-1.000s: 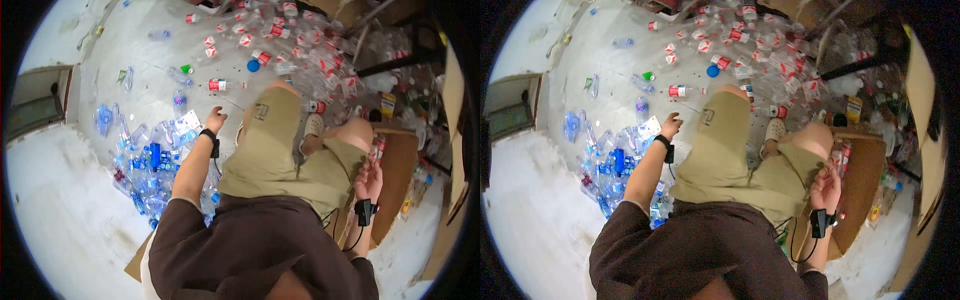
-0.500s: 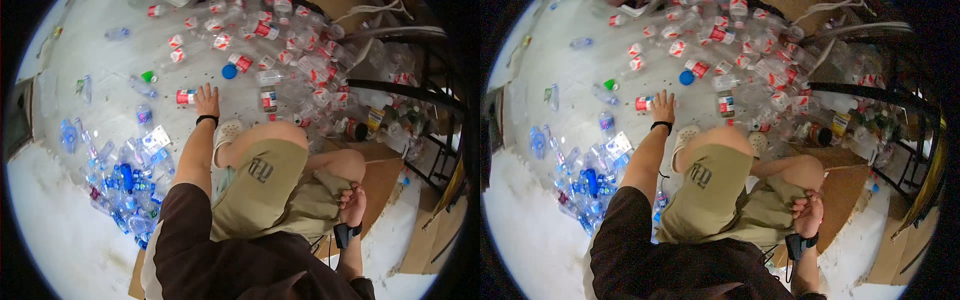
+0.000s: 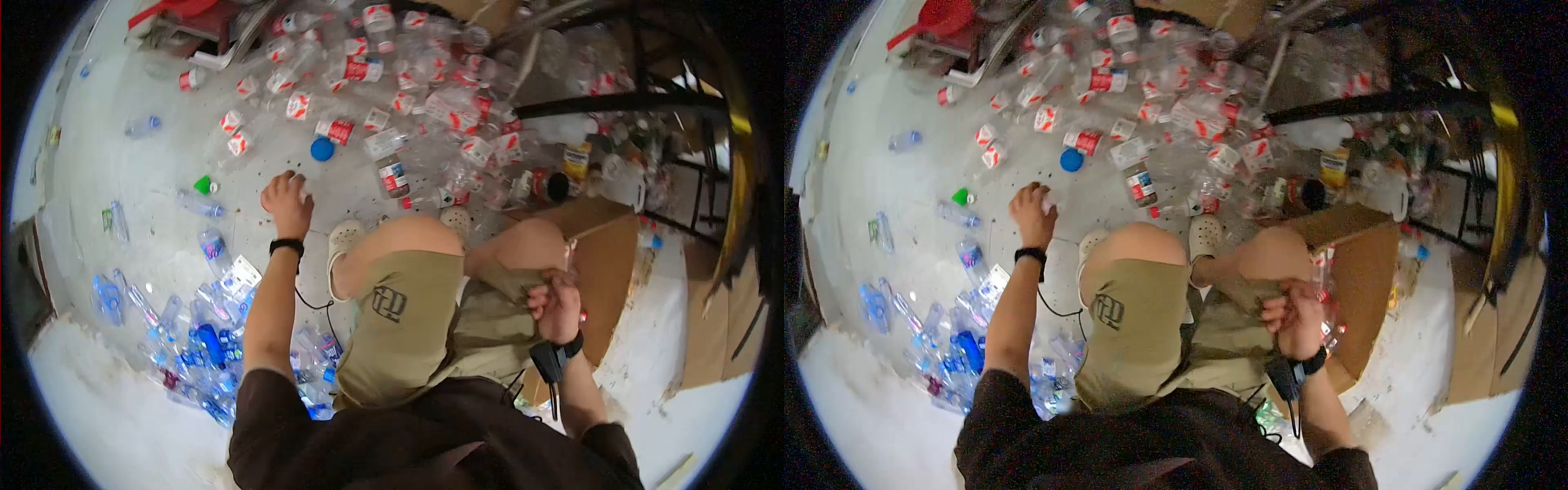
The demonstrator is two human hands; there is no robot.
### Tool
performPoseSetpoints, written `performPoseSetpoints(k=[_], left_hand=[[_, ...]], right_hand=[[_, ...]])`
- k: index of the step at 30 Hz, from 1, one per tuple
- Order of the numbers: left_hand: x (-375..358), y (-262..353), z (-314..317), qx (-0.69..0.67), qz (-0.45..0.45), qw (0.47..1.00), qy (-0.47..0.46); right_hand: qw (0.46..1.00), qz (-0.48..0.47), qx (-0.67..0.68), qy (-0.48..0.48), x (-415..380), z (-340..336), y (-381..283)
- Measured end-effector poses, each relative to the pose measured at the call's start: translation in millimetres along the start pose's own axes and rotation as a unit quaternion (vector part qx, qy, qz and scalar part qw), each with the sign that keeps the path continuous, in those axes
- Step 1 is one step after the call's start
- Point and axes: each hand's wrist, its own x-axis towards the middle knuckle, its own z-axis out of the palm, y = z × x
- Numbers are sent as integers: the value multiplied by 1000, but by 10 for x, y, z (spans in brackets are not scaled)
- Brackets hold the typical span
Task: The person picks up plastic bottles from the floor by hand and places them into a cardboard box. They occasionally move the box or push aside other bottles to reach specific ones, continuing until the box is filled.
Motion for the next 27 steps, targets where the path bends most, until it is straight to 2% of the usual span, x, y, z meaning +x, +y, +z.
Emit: performPoseSetpoints(k=[3,4,5,7,9,10,11,13,14,16,18,19,20,21,23,25,27], left_hand=[[6,310,-661,-180,9,975,132],[-13,463,-916,-323,-52,935,140],[-39,628,-1200,-456,-114,871,139],[-102,1003,-1813,-498,-78,844,180],[-277,1392,-2262,-693,-56,702,158],[-412,1594,-2433,-723,12,683,107],[-574,1745,-2488,-725,25,683,85],[-859,2003,-2587,-757,60,650,-24],[-985,2093,-2580,-756,50,650,-69],[-1184,2203,-2519,-752,41,647,-119],[-1317,2343,-2481,-751,39,643,-147],[-1362,2415,-2464,-720,42,675,-155],[-1396,2482,-2464,-688,44,706,-161],[-1419,2532,-2494,-684,51,708,-169],[-1450,2557,-2590,-582,-1,804,-120],[-1448,2317,-2679,-559,-11,826,-68],[-1478,2098,-2769,-537,-50,842,-29]], right_hand=[[999,4,-23,-38,-4,21,-5],[998,5,-25,-66,-1,11,8],[995,6,-27,-94,-5,0,23],[992,-2,-23,-123,-69,36,46],[985,-37,2,-171,-109,51,159],[973,-65,8,-219,-155,60,191],[959,-95,12,-268,-221,66,228],[914,-100,121,-373,-472,95,217],[915,-111,134,-365,-603,75,191],[870,-157,196,-424,-842,-11,195],[880,-155,183,-409,-881,-258,275],[891,-145,160,-399,-889,-389,321],[892,-133,198,-385,-899,-522,362],[894,-151,211,-365,-822,-706,421],[895,-178,279,-300,-698,-1146,472],[912,-200,305,-189,-457,-1692,573],[921,-176,342,-66,-151,-2228,768]])
